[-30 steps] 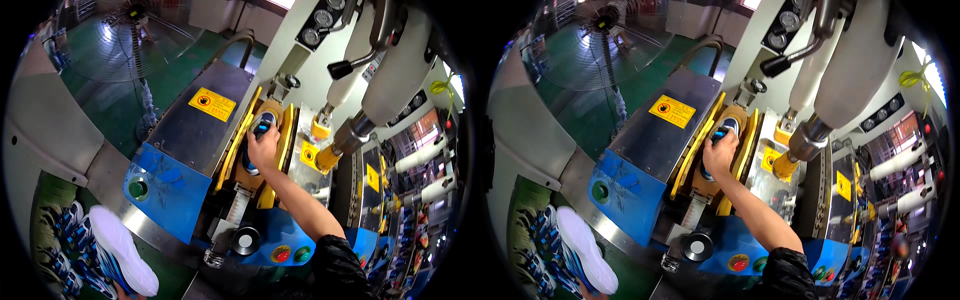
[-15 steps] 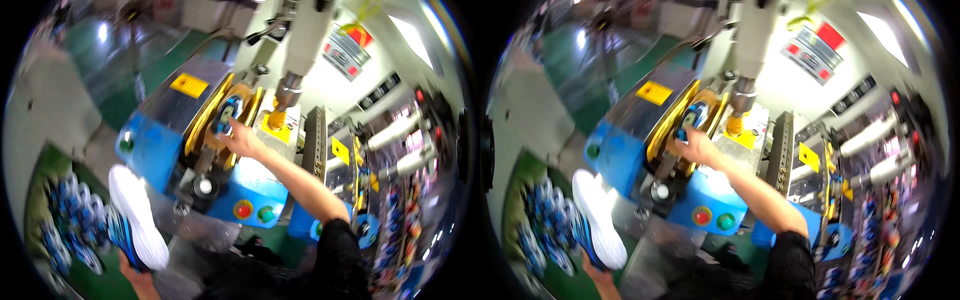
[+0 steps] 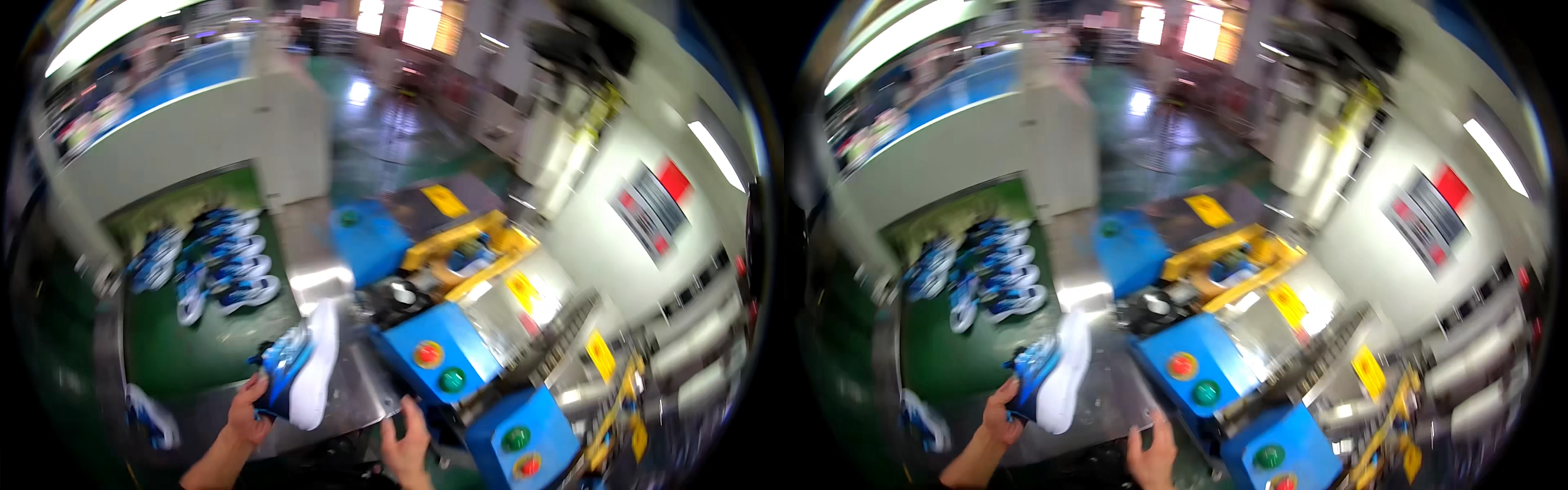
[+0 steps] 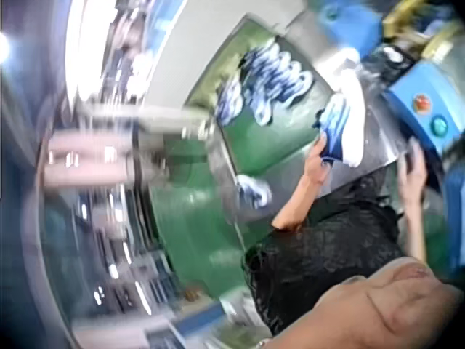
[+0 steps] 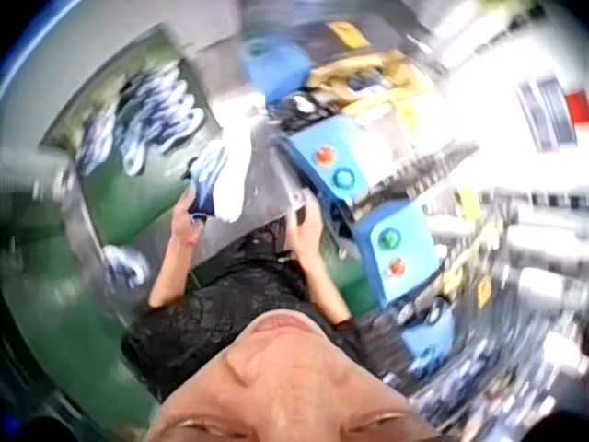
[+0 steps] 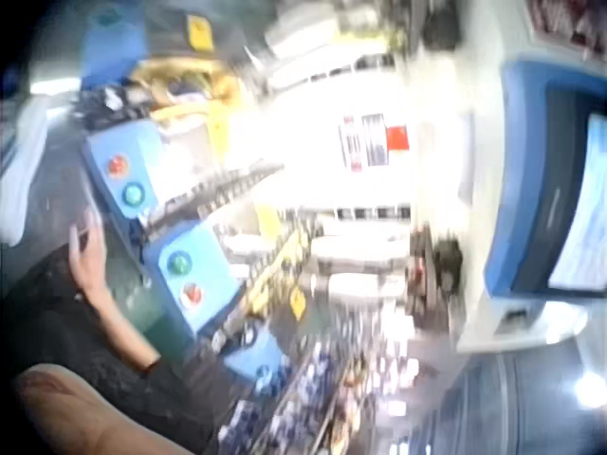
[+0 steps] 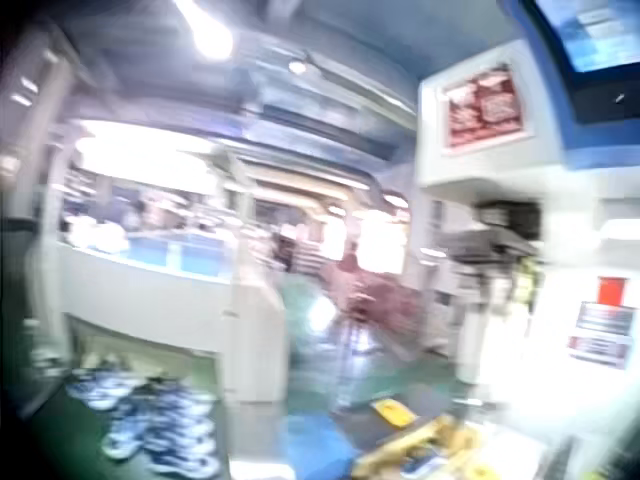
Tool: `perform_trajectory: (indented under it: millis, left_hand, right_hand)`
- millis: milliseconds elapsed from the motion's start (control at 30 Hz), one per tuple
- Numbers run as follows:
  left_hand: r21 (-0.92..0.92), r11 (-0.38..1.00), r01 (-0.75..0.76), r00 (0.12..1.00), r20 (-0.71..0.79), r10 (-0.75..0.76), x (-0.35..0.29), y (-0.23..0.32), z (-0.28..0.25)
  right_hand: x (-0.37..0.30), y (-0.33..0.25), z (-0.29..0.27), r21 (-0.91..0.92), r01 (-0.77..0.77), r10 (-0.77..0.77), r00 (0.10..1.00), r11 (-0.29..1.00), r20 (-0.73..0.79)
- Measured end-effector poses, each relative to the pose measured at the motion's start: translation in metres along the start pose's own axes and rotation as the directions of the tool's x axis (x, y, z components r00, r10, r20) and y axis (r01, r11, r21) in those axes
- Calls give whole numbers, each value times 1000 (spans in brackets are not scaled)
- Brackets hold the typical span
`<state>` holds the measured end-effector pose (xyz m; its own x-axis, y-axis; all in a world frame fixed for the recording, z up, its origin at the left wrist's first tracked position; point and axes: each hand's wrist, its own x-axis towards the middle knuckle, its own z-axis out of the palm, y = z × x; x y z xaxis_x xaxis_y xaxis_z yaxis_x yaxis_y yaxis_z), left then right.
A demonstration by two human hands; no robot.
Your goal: The person repeatedly picks up blue and white sneakers, places them into a machine jig, and removes them. They then place the shoes onto a green table and a metal rack. The person handles the shoes one at a time in a repetitive cycle.
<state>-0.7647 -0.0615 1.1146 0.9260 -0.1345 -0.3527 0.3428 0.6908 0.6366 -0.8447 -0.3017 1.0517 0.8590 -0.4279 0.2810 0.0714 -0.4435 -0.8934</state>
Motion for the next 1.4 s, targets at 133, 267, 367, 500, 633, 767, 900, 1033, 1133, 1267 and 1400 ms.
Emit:
perform_trajectory:
  millis: [133, 267, 367, 500, 633, 767, 900, 1033, 1133, 1267, 1400]
  left_hand:
    - [-35, 995, 96, 964, -245, -101, -60, 14, -78]
    - [178, 978, -105, 799, -570, 190, -115, 49, -162]
    - [818, 555, -153, 497, -422, 759, -112, 47, -283]
    - [902, 399, 163, 459, -427, 779, -93, 62, -404]
    - [977, 208, -37, 408, -176, 896, -35, 119, -398]
    - [967, 236, 98, 454, -254, 854, 78, 199, -461]
    - [916, -133, 379, 518, -90, 850, 163, 208, -564]
    - [899, -92, 427, 516, -159, 841, 169, 208, -574]
    - [930, -119, 348, 502, -77, 862, 181, 232, -557]
    - [916, -166, 364, 562, -74, 824, 171, 236, -558]
    - [899, -238, 369, 535, 4, 845, 147, 254, -603]
  right_hand:
    - [-107, -17, 41, 121, -87, 28, 906, 989, 422]
    - [-114, -88, 35, 189, -257, 83, 772, 948, 630]
    - [-115, -38, 64, -90, 108, -31, 789, 990, 613]
    - [-112, -11, 120, -64, -347, 320, 756, 936, 571]
    - [-75, -77, 223, -224, -199, 300, 646, 954, 702]
    - [-11, -108, 396, 13, -84, 25, 434, 996, 900]
    - [77, -174, 592, 161, 377, -254, 210, 912, 944]
    - [128, -219, 792, 311, 715, -425, -20, 626, 905]
    - [121, -204, 877, 190, 717, -476, 220, 671, 851]
    - [59, -193, 816, -79, 561, -181, 393, 824, 902]
    - [-34, -178, 672, 14, -44, -1, 278, 999, 961]
